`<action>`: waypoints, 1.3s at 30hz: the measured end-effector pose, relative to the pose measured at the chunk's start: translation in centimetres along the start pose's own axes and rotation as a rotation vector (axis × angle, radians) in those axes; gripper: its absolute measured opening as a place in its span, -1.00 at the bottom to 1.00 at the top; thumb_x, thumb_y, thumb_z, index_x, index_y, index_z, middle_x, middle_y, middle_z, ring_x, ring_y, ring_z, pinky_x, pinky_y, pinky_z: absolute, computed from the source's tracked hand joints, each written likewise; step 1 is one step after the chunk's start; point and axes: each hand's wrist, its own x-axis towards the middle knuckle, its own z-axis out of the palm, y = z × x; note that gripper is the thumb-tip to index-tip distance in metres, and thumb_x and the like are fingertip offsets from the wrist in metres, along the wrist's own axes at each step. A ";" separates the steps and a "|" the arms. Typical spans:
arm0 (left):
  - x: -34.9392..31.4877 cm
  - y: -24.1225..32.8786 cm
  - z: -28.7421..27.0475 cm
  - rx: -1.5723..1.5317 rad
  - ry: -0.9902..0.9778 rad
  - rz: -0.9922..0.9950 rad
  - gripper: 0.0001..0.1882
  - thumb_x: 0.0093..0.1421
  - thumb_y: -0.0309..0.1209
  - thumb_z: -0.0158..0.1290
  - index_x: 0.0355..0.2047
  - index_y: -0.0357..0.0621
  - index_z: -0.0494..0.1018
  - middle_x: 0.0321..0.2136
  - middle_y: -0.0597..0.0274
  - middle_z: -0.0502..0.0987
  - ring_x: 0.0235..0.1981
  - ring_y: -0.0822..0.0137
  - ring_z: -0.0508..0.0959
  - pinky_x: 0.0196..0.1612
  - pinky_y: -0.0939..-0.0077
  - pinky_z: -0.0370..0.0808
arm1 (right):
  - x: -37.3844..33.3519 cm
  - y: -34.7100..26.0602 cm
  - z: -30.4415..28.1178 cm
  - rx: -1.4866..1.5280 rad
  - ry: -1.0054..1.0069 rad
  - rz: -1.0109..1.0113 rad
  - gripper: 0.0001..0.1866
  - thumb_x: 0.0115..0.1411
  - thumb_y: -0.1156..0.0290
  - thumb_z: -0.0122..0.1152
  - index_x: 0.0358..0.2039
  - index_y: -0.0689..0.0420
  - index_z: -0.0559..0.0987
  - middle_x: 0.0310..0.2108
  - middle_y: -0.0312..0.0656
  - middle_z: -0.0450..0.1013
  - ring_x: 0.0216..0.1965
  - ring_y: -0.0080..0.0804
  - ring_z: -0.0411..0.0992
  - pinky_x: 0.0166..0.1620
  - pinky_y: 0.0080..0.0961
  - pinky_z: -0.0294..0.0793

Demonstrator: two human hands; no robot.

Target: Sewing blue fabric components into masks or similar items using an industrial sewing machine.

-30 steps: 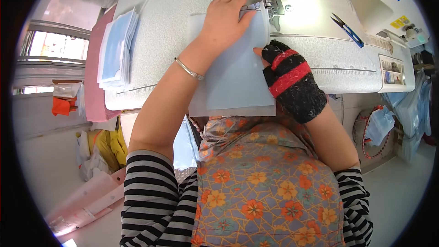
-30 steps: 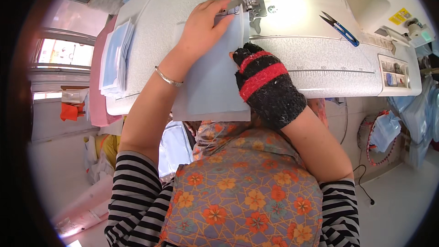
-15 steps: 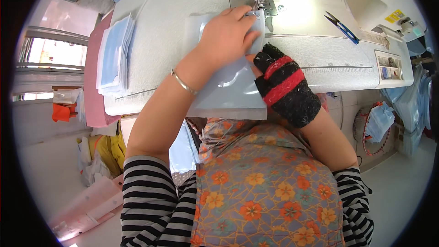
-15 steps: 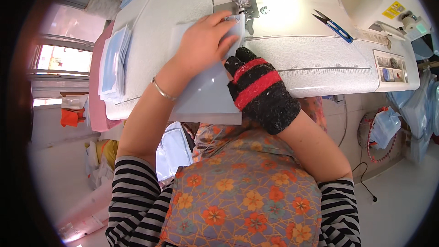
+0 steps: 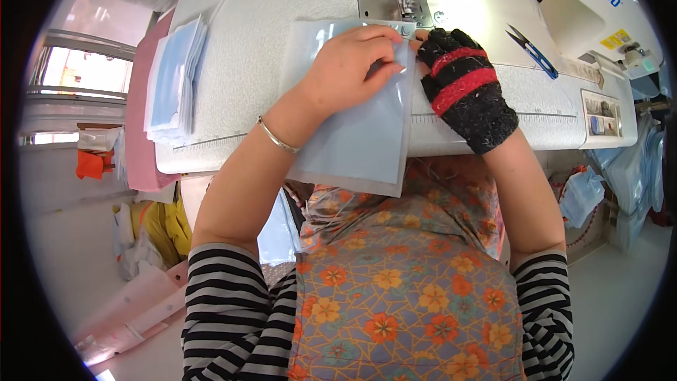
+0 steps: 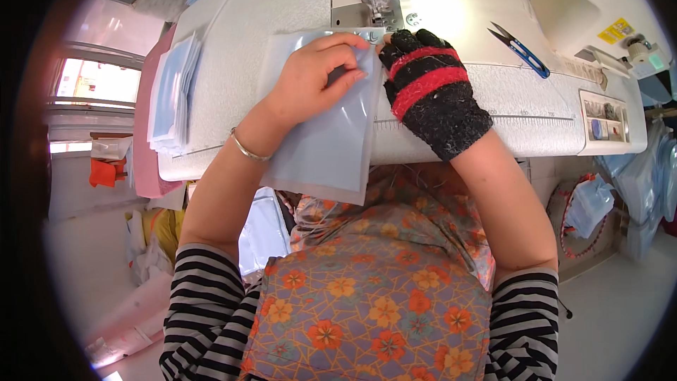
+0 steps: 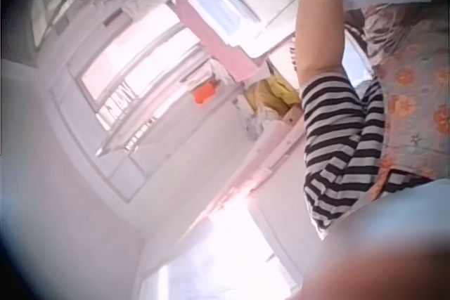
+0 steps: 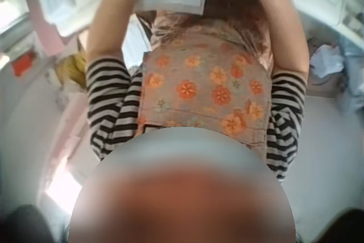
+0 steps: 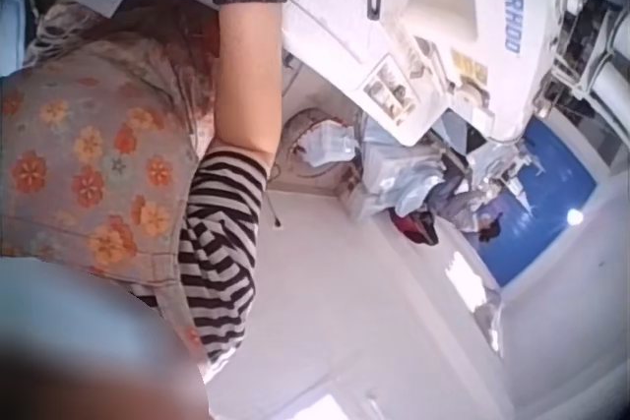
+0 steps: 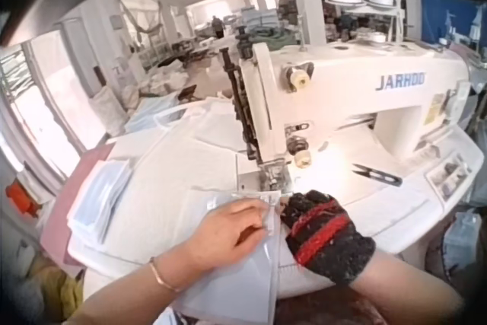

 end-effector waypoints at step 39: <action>-4.4 4.1 1.5 0.393 0.055 0.013 -0.53 0.18 -0.25 0.11 0.06 -0.18 0.41 0.10 -0.07 0.40 0.16 -0.05 0.37 0.21 -0.05 0.30 | -1.9 -0.1 -2.4 0.316 -0.069 -0.117 -0.61 0.03 0.69 0.06 -0.10 0.15 0.56 0.00 -0.09 0.49 0.01 -0.02 0.44 0.09 -0.25 0.43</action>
